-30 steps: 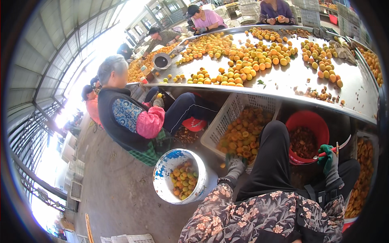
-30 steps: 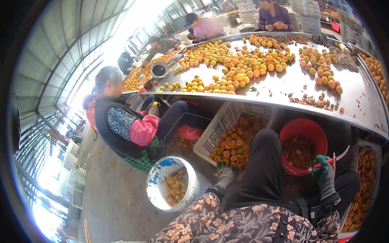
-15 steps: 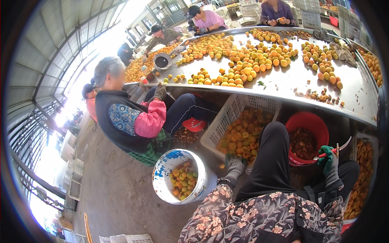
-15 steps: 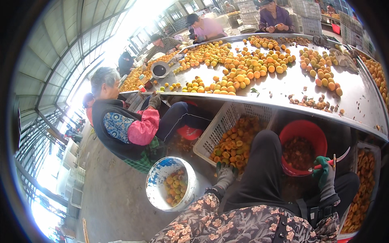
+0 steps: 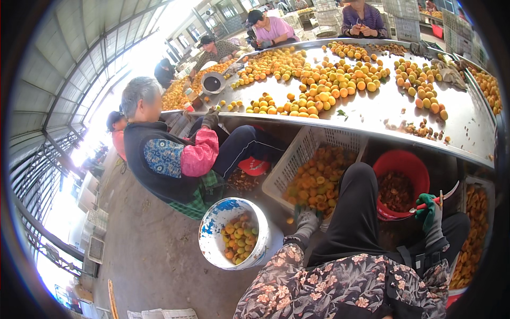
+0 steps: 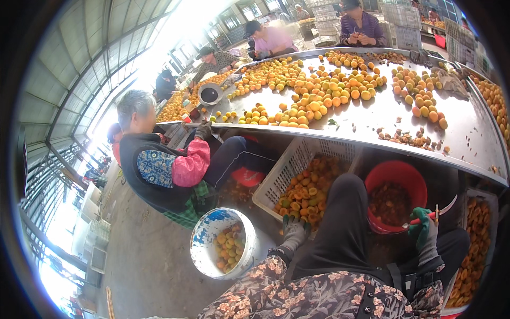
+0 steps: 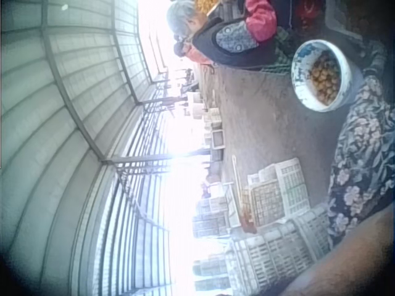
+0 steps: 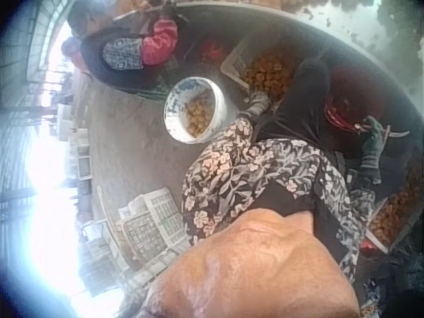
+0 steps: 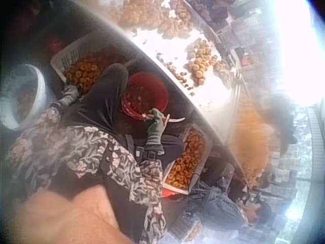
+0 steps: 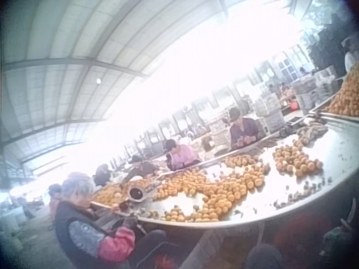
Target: The person picks up an apricot from the table, cuts it open using a knife, and removes the pit. They place the pitted fruit into a red bowl and drop the pit onto the table, repeating these actions with additional apricots.
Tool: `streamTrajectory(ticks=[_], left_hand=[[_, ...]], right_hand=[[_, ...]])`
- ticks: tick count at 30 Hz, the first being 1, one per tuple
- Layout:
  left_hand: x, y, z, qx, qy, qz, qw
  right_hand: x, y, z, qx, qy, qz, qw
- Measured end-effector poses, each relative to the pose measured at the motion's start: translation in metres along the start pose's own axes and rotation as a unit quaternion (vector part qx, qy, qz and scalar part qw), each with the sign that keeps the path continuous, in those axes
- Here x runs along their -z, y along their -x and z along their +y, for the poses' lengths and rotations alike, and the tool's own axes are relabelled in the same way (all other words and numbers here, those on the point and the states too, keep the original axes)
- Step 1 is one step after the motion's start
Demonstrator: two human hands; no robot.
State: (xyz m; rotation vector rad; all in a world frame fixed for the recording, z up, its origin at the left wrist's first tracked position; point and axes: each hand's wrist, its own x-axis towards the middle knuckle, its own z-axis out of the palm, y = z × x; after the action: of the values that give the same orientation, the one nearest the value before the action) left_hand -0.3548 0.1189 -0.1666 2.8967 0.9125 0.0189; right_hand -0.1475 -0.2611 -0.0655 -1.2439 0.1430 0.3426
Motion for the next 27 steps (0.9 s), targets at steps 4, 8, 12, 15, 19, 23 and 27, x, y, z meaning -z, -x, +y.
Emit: streamTrajectory(ticks=[4,8,12,15,19,23,27], left_hand=[[0.001,0.001,0.0,-0.001,-0.001,-0.005,1.0],[0.002,0.002,0.002,0.0,-0.003,0.004,1.0],[0.005,0.001,0.002,0.003,-0.008,-0.022,1.0],[0.003,0.0,0.001,0.007,-0.008,-0.037,0.999],[-0.009,-0.001,-0.001,0.003,-0.014,0.03,0.999],[-0.016,-0.002,-0.003,0.0,0.013,0.047,0.999],[-0.009,-0.002,-0.001,0.01,0.002,-0.007,1.0]], right_hand=[[-0.003,0.002,-0.003,-0.002,0.003,0.001,1.0],[-0.005,0.005,-0.004,0.003,0.02,0.014,1.0],[-0.004,0.004,-0.002,0.019,0.004,0.028,0.999],[0.001,0.002,-0.001,0.028,-0.008,0.038,0.999],[0.006,0.0,0.001,0.024,-0.013,0.019,0.999],[0.007,-0.002,0.004,0.012,-0.022,0.018,1.0],[0.008,-0.004,0.005,0.017,-0.006,0.017,1.0]])
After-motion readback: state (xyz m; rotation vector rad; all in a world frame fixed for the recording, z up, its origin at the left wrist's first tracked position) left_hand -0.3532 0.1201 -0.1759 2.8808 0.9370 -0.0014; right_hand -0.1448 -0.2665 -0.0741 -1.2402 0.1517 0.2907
